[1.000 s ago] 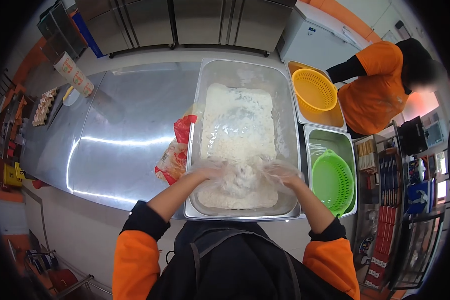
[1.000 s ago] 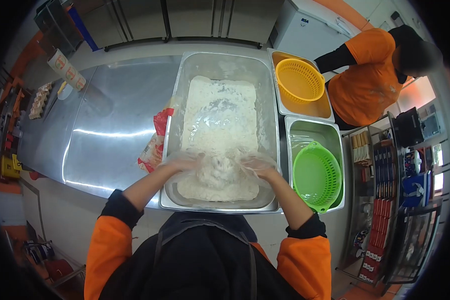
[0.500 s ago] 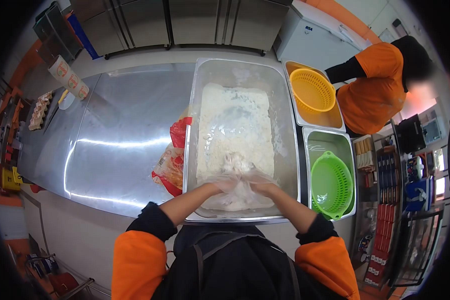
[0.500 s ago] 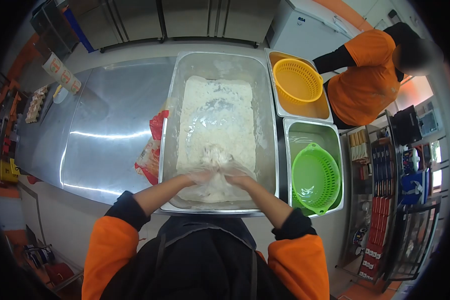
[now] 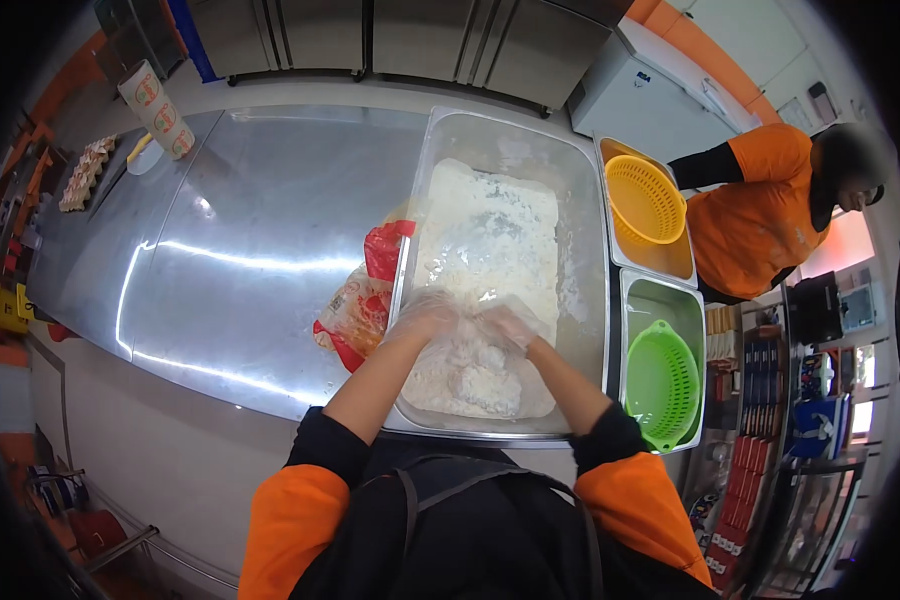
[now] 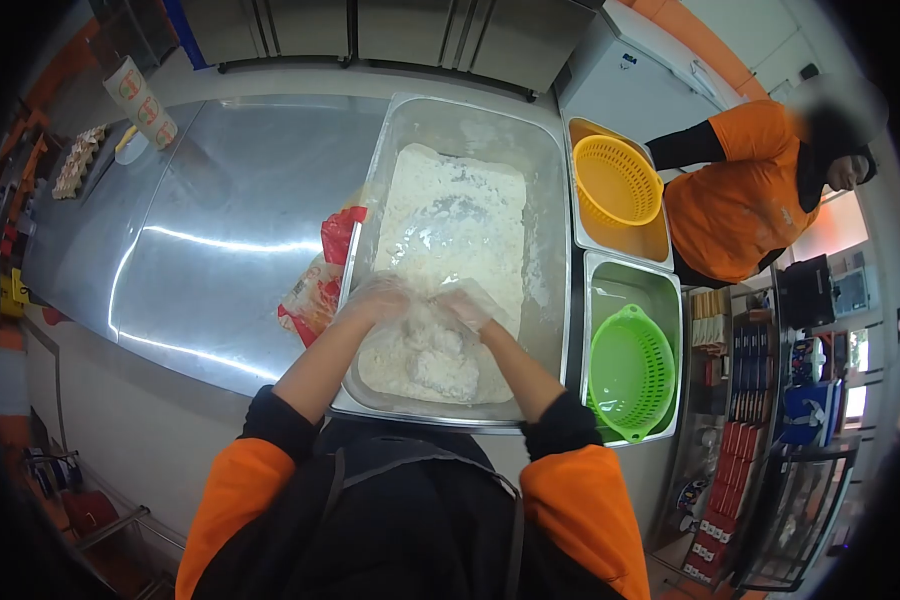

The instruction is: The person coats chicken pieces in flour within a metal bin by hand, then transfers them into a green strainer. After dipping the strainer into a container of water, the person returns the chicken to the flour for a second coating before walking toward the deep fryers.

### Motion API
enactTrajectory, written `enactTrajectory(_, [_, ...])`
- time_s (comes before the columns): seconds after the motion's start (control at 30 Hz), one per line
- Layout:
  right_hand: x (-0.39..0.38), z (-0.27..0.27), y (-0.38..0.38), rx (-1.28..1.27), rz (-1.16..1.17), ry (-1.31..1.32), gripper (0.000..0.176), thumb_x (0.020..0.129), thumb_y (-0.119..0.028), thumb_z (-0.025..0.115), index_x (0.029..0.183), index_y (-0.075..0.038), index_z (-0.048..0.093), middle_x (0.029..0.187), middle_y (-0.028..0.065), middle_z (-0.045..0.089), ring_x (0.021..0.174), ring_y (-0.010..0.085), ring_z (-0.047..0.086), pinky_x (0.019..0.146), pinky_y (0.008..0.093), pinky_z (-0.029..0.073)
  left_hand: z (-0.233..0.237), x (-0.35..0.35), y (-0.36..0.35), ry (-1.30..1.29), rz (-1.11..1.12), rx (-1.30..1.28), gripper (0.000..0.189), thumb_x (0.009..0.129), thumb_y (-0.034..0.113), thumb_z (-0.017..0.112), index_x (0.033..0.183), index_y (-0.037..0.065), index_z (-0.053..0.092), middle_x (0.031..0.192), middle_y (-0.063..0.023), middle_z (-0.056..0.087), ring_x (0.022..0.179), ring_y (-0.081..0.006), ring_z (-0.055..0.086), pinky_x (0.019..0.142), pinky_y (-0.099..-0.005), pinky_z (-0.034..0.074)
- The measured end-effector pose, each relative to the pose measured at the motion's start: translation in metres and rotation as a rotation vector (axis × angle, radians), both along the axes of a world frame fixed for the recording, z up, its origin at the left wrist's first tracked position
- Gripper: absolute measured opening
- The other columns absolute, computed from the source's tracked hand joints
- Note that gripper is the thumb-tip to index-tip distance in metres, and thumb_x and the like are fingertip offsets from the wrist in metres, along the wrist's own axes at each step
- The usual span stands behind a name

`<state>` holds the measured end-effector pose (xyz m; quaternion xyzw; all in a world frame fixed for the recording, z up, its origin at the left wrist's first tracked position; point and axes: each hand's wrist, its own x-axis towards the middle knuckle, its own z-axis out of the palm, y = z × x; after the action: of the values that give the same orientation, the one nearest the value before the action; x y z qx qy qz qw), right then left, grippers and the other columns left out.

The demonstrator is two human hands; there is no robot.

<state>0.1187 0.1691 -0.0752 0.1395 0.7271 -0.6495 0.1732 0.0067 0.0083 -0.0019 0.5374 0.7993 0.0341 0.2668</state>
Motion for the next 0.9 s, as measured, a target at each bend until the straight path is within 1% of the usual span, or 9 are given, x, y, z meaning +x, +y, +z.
enactTrajectory(0.1, [0.030, 0.096, -0.018, -0.174, -0.144, -0.147, 0.035, 0.078, -0.024, 0.041, 0.103, 0.000, 0.044, 0.104, 0.0096, 0.046, 0.094, 0.0172, 0.043, 0.081, 0.0250, 0.032, 0.025, 0.007, 0.002, -0.044, -0.042, -0.091, 0.035, 0.072, 0.016, 0.032, 0.102, 0.004, 0.045, 0.104, -0.0177, 0.045, 0.093, -0.0288, 0.045, 0.080, -0.0371, 0.034])
enactTrajectory(0.2, [0.053, 0.122, -0.013, 0.450, 0.103, 0.191, 0.041, 0.078, -0.028, 0.043, 0.110, -0.002, 0.039, 0.105, 0.0066, 0.046, 0.096, 0.0141, 0.041, 0.082, 0.0239, 0.031, -0.034, 0.013, 0.021, -0.336, -0.064, 0.017, 0.043, 0.078, 0.027, 0.024, 0.115, 0.006, 0.030, 0.113, -0.0201, 0.036, 0.102, -0.0302, 0.038, 0.086, -0.0343, 0.028])
enactTrajectory(0.3, [0.080, 0.116, -0.027, 0.167, 0.007, -0.251, 0.047, 0.078, -0.037, 0.041, 0.113, -0.005, 0.036, 0.107, 0.0084, 0.044, 0.096, 0.0140, 0.039, 0.080, 0.0254, 0.033, -0.050, 0.036, 0.037, -0.610, 0.001, -0.072, 0.054, 0.080, 0.041, 0.017, 0.121, 0.007, 0.019, 0.120, -0.0202, 0.025, 0.109, -0.0295, 0.030, 0.091, -0.0312, 0.021])
enactTrajectory(0.37, [0.093, 0.031, -0.032, 0.037, -0.183, -0.303, 0.053, 0.079, -0.045, 0.033, 0.117, -0.008, 0.031, 0.111, 0.0097, 0.039, 0.103, 0.0148, 0.034, 0.083, 0.0267, 0.030, -0.042, 0.047, 0.040, -0.806, 0.153, -0.176, 0.063, 0.077, 0.051, 0.014, 0.121, 0.006, 0.019, 0.122, -0.0193, 0.023, 0.111, -0.0290, 0.026, 0.092, -0.0316, 0.019])
enactTrajectory(0.43, [0.063, 0.089, -0.081, -0.095, -0.470, -0.635, 0.054, 0.079, -0.047, 0.028, 0.118, -0.009, 0.029, 0.113, 0.0097, 0.037, 0.104, 0.0162, 0.032, 0.084, 0.0269, 0.028, -0.039, 0.058, 0.029, -1.077, 0.413, -0.246, 0.072, 0.073, 0.060, 0.014, 0.119, 0.005, 0.025, 0.121, -0.0182, 0.027, 0.112, -0.0290, 0.025, 0.091, -0.0344, 0.019])
enactTrajectory(0.53, [0.050, 0.019, -0.089, -0.387, -0.470, -0.124, 0.052, 0.078, -0.046, 0.031, 0.115, -0.009, 0.034, 0.111, 0.0096, 0.039, 0.104, 0.0166, 0.033, 0.086, 0.0260, 0.027, -0.020, 0.063, 0.013, -1.064, 0.516, -0.158, 0.067, 0.076, 0.055, 0.017, 0.118, 0.004, 0.026, 0.118, -0.0151, 0.032, 0.109, -0.0256, 0.029, 0.091, -0.0323, 0.020])
enactTrajectory(0.67, [0.038, 0.023, -0.057, 0.440, -0.263, -0.021, 0.044, 0.078, -0.039, 0.035, 0.106, -0.006, 0.042, 0.103, 0.0110, 0.046, 0.095, 0.0175, 0.041, 0.085, 0.0271, 0.029, -0.044, 0.060, 0.015, -1.135, 0.500, 0.158, 0.060, 0.077, 0.049, 0.029, 0.114, 0.003, 0.033, 0.114, -0.0144, 0.037, 0.105, -0.0218, 0.034, 0.088, -0.0292, 0.024])
enactTrajectory(0.77, [0.040, 0.077, -0.028, 1.086, -0.142, 0.103, 0.038, 0.078, -0.033, 0.038, 0.100, -0.004, 0.048, 0.096, 0.0120, 0.050, 0.089, 0.0181, 0.047, 0.083, 0.0279, 0.031, 0.010, 0.034, 0.028, -0.975, 0.473, 0.122, 0.052, 0.078, 0.042, 0.032, 0.110, 0.002, 0.039, 0.112, -0.0111, 0.040, 0.102, -0.0191, 0.036, 0.086, -0.0285, 0.026])
enactTrajectory(0.9, [0.050, 0.114, 0.009, 0.508, -0.058, 0.095, 0.036, 0.077, -0.031, 0.041, 0.099, -0.003, 0.049, 0.094, 0.0108, 0.053, 0.087, 0.0178, 0.049, 0.079, 0.0270, 0.036, 0.092, 0.005, 0.000, -0.944, 0.210, -0.172, 0.053, 0.079, 0.041, 0.029, 0.114, 0.002, 0.032, 0.114, -0.0115, 0.037, 0.105, -0.0188, 0.032, 0.090, -0.0276, 0.021])
